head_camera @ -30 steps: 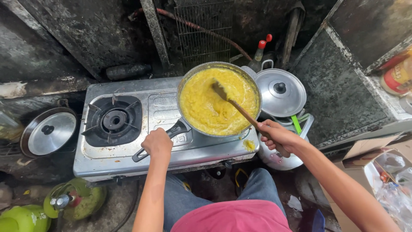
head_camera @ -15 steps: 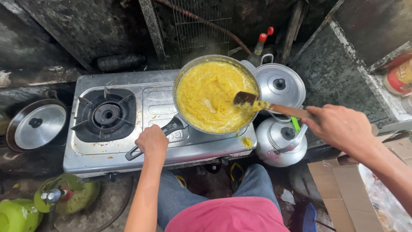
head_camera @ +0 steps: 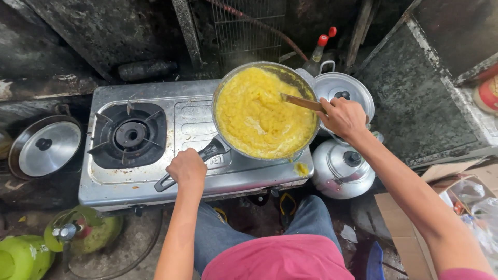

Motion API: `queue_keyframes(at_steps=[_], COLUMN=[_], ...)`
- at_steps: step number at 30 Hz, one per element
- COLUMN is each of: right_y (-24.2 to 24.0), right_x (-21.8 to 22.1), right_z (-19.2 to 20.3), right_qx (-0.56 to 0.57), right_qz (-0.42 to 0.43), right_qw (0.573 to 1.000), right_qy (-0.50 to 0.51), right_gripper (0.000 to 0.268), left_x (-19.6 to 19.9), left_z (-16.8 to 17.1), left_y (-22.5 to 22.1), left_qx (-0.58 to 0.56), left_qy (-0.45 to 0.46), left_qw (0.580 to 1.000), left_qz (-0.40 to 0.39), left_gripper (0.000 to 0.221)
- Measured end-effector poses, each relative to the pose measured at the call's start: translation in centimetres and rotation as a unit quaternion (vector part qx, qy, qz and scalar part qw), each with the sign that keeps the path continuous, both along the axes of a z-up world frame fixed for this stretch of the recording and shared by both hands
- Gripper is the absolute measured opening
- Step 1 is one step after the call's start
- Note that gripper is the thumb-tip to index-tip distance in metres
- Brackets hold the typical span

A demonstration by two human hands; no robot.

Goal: Stirring a thick yellow mixture in a pot on a gas stove using a wooden spoon

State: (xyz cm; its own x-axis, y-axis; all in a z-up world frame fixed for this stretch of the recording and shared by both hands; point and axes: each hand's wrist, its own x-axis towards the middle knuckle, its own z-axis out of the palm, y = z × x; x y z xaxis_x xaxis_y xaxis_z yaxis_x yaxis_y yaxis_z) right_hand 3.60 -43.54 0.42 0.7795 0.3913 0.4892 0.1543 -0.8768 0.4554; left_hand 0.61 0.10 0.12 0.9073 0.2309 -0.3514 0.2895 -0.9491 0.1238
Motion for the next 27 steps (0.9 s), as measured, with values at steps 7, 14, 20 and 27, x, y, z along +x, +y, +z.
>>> queue_keyframes(at_steps=[7, 14, 20, 27], right_y=[-0.5, -1.1, 2.8, 7.8], right_x=[-3.5, -9.7, -14.4, -14.1], right_z=[-0.1, 6.9, 17.2, 15.4], right_qx=[0.004, -0.061, -0.079, 0.004], right_qz=[0.083, 0.064, -0.117, -0.158], right_qw=[0.993, 0.996, 0.961, 0.874], right_qy=[-0.080, -0.015, 0.238, 0.459], right_gripper=[0.019, 0.026, 0.033, 0.033], left_x=[-0.6, -0.2, -0.1, -0.3], left_z=[-0.3, -0.2, -0.3, -0.8], left_y=[-0.1, -0.2, -0.2, -0.1], left_qx=[0.007, 0.009, 0.011, 0.006], left_qy=[0.011, -0.004, -0.013, -0.019], left_qw=[1.000, 1.000, 1.000, 1.000], left_qz=[-0.004, 0.001, -0.003, -0.003], left_gripper=[0.014, 0.013, 0.013, 0.013])
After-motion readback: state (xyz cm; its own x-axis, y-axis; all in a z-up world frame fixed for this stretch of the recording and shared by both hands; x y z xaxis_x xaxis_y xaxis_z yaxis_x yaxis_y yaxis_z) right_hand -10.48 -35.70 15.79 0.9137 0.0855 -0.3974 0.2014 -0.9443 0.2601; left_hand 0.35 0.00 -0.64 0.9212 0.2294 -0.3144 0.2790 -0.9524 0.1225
